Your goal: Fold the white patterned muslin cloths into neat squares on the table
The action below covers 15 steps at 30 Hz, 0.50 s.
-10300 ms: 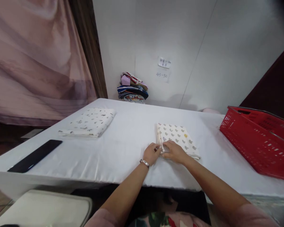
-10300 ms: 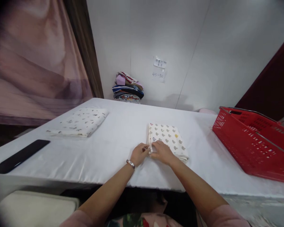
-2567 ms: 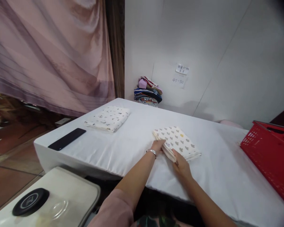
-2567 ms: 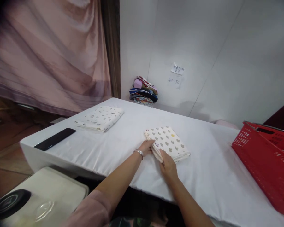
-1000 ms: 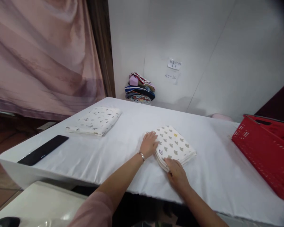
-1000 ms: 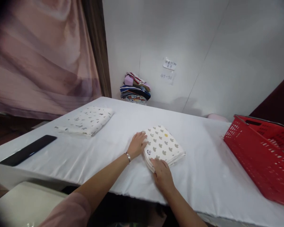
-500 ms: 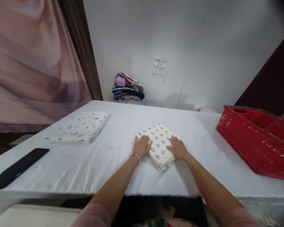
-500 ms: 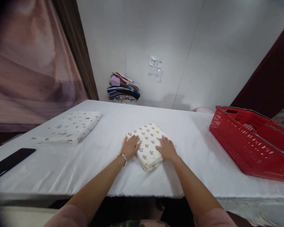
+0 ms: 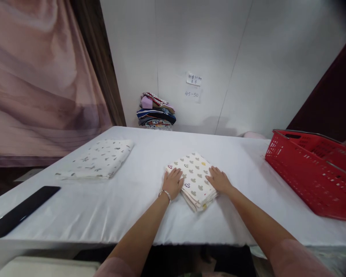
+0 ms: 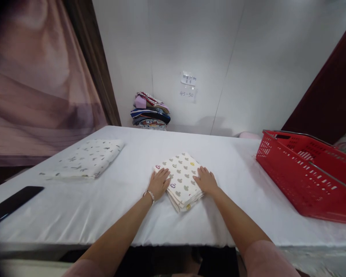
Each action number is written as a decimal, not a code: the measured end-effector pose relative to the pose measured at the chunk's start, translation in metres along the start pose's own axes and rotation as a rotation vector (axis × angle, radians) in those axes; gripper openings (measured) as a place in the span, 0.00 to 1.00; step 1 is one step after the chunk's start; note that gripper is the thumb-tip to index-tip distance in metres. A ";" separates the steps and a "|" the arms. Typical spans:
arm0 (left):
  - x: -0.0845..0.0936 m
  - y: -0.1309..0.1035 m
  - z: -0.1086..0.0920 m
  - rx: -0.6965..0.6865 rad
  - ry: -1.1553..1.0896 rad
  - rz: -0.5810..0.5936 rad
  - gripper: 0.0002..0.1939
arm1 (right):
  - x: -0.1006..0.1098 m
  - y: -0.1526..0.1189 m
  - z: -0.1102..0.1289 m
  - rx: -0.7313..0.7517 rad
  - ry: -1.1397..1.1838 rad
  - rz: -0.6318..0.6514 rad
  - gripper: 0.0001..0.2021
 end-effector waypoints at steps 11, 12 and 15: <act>0.002 -0.001 -0.001 0.006 0.000 0.004 0.21 | -0.004 0.042 0.048 0.124 0.015 -0.067 0.32; 0.002 -0.001 0.000 0.007 -0.003 0.001 0.21 | -0.009 0.046 0.045 0.103 0.023 -0.036 0.32; 0.000 -0.002 0.001 0.004 -0.013 -0.003 0.21 | -0.018 0.053 0.036 0.067 0.055 0.004 0.32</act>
Point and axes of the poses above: each hand's wrist, its own y-axis towards the middle knuckle, its own x-axis out of the back of the hand, z = x × y, the point moved 3 cm from there along y, towards the middle knuckle, and after that the axes turned 11 degrees about y, right-handed, at the moved point
